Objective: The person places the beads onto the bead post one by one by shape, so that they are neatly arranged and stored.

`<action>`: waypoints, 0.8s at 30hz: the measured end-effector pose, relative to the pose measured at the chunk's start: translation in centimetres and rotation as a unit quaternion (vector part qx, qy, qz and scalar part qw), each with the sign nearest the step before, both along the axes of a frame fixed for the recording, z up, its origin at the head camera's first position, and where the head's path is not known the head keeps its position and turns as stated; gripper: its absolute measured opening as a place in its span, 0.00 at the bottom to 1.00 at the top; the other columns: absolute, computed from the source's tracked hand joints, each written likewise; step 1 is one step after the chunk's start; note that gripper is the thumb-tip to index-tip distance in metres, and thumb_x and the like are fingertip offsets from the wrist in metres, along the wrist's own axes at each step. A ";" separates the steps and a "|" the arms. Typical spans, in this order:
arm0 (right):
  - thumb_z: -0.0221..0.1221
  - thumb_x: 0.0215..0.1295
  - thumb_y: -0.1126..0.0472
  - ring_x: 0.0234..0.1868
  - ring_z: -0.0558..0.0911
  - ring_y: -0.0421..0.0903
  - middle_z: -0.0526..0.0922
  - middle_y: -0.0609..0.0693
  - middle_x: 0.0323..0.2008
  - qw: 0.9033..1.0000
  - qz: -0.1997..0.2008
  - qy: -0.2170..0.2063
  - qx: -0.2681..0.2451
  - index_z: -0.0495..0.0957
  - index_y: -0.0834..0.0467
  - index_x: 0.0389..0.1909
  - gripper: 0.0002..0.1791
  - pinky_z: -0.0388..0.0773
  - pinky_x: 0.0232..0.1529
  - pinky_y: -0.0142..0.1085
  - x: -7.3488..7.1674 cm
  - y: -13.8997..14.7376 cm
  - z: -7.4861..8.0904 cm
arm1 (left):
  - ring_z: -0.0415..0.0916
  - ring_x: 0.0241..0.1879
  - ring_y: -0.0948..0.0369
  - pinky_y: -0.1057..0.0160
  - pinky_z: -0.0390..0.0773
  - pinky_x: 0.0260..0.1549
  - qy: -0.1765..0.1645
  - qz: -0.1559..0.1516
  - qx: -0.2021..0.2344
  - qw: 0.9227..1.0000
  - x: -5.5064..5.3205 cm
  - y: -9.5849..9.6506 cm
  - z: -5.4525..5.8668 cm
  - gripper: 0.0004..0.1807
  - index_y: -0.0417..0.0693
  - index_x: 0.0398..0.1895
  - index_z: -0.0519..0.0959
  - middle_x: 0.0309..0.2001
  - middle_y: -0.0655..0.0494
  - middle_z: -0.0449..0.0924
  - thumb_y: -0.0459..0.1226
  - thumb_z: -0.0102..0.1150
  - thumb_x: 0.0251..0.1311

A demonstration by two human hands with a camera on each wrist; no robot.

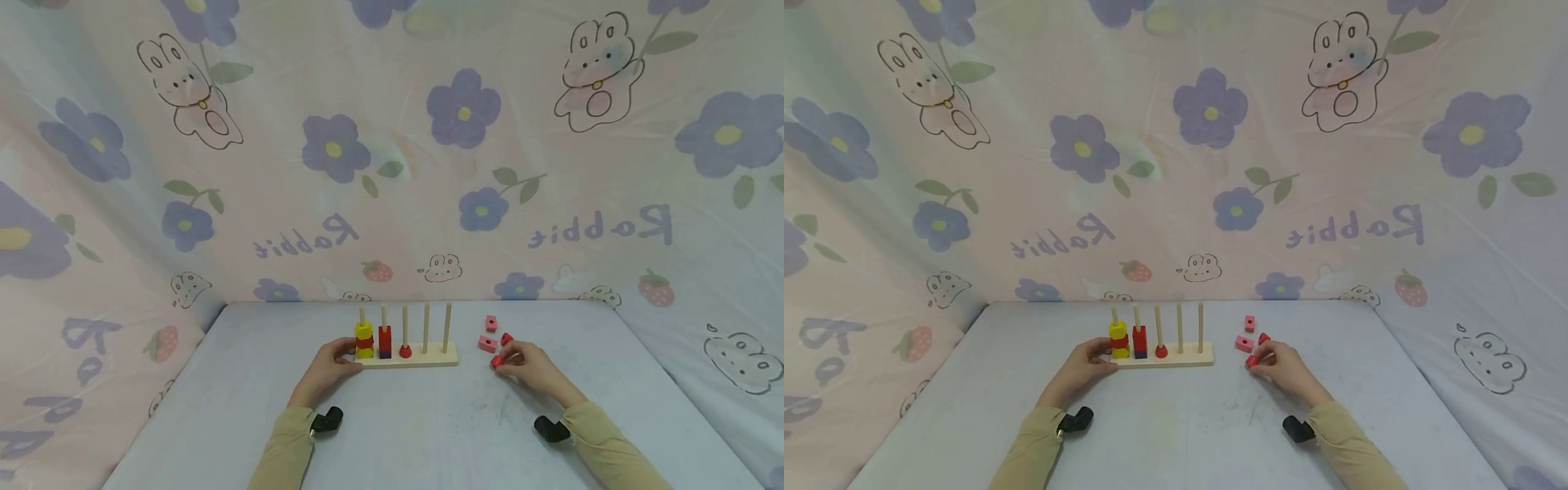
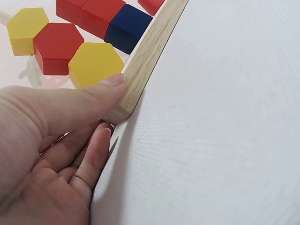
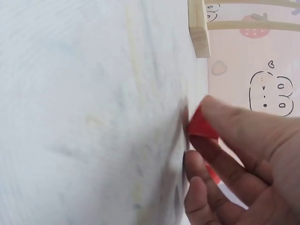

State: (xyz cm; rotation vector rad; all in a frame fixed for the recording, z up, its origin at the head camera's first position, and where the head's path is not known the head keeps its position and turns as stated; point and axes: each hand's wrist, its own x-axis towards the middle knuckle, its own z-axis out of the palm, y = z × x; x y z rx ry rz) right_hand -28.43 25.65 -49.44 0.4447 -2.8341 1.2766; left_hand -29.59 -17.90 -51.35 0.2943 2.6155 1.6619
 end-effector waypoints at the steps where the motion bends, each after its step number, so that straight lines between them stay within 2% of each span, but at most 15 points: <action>1: 0.68 0.55 0.65 0.36 0.79 0.47 0.80 0.51 0.35 1.000 0.000 0.000 -0.003 0.77 0.61 0.35 0.10 0.76 0.34 0.36 0.0 0.0 0.0 | 0.75 0.38 0.57 0.60 0.76 0.42 -0.001 0.000 -0.001 1.000 0.0 0.0 0.0 0.29 0.44 0.59 0.74 0.52 0.49 0.77 0.33 0.70 0.52; 7: 0.67 0.54 0.69 0.34 0.77 0.46 0.79 0.49 0.32 1.000 0.011 0.010 -0.006 0.77 0.61 0.36 0.10 0.76 0.34 0.33 -0.1 0.0 -0.3 | 0.75 0.39 0.57 0.59 0.76 0.42 -0.002 0.001 -0.005 1.000 -0.1 -0.1 -0.2 0.30 0.45 0.60 0.74 0.53 0.48 0.77 0.34 0.70 0.51; 13: 0.71 0.51 0.65 0.36 0.76 0.46 0.80 0.50 0.37 1.000 0.022 0.014 0.002 0.77 0.63 0.43 0.18 0.76 0.36 0.33 -0.2 -0.5 -0.4 | 0.75 0.38 0.58 0.60 0.76 0.41 0.002 0.004 -0.005 1.000 -0.1 -0.1 -0.3 0.30 0.45 0.60 0.74 0.52 0.49 0.77 0.35 0.71 0.51; 24: 0.70 0.51 0.66 0.35 0.76 0.44 0.79 0.47 0.33 0.999 0.003 0.016 0.030 0.79 0.59 0.40 0.14 0.76 0.35 0.34 -0.5 -1.0 -0.8 | 0.76 0.39 0.57 0.60 0.77 0.41 0.013 -0.005 -0.006 1.000 -0.1 -0.1 -0.2 0.31 0.43 0.60 0.74 0.51 0.48 0.78 0.34 0.71 0.51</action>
